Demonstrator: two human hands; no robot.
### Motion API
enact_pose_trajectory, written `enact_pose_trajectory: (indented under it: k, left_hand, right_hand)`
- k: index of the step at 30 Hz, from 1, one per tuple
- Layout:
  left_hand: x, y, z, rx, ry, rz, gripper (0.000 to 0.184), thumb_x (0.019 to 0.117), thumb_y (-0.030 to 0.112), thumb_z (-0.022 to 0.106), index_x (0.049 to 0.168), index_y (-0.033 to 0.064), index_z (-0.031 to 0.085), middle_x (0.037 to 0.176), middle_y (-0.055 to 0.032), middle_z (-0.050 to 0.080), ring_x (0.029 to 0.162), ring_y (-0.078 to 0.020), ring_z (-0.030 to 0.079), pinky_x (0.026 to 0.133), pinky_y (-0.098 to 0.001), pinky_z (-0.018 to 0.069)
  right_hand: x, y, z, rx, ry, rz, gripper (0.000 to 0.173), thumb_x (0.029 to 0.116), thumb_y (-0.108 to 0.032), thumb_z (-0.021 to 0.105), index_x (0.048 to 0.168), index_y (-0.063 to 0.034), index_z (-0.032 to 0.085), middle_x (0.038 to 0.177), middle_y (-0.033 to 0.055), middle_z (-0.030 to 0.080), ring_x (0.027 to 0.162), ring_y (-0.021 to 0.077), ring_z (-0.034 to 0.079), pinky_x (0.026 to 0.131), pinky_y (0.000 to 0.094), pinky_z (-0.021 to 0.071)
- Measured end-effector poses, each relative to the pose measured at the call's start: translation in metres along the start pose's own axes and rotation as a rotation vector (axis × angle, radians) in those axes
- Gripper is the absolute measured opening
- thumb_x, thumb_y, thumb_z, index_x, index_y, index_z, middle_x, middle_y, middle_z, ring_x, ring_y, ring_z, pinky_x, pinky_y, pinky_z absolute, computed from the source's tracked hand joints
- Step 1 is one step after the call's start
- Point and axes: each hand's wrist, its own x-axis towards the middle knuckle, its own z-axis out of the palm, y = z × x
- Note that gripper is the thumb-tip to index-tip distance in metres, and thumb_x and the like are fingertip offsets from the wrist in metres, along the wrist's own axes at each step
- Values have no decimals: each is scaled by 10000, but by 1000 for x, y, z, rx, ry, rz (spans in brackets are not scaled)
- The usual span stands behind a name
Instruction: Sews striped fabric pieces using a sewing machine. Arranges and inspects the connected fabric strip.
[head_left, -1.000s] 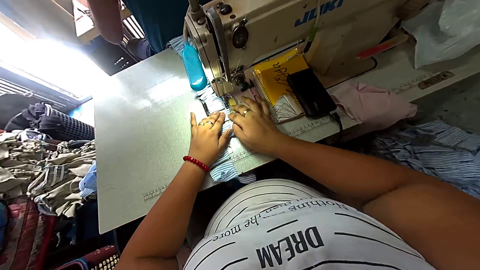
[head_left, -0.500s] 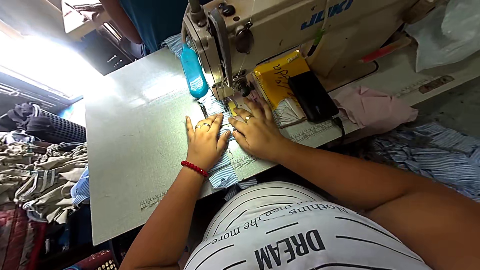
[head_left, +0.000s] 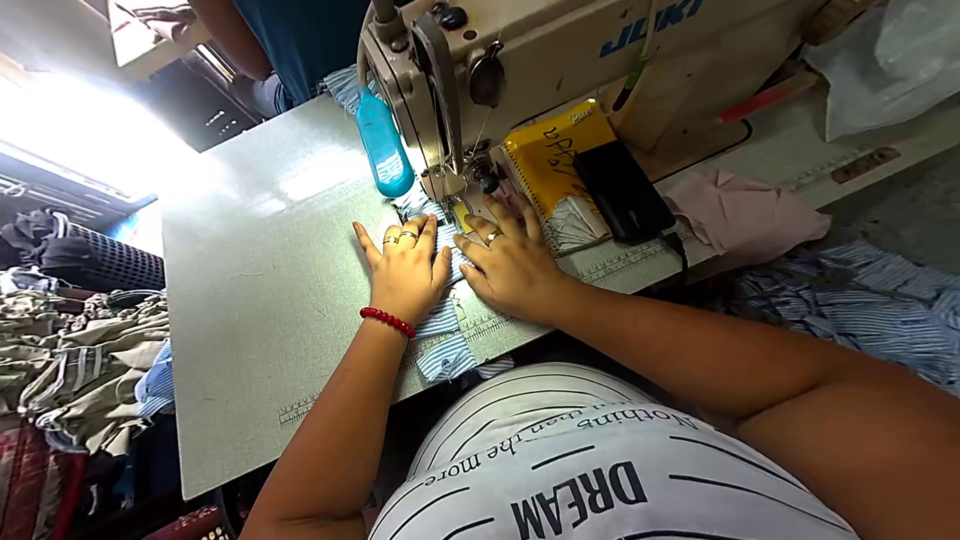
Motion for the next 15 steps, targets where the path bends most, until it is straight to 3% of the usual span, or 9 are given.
enact_pose_trajectory:
  k: [5,10,15]
  left_hand:
    - [8,-6,3,31,34,14,616,1057,430,216,1507,155,534,1523,-53,538,1412,-356,473,1122,-809,-13]
    - [10,-10,4,31,27,12,607,1059,435,217,1520,182,520,1533,-30,529,1417,-346,466,1121,-810,-7]
    - [8,-10,4,17,70,21,580,1073,406,251,1527,152,506,1547,-54,511,1421,-345,462,1128,-806,-1]
  right_hand:
    - [2,1,-2,-36,-29,27,526,1053,-451,357,1411,-190,641,1552,130,508,1555,417,222,1195,741,47]
    - [3,2,1,-46,-2,27,514,1043,-455,392,1399,-189,651,1557,130,501,1555,411,225,1199,739,50]
    - [7,3,1,-29,-47,51,544,1057,-475,344,1452,-205,601,1577,130,476,1556,420,217,1188,752,41]
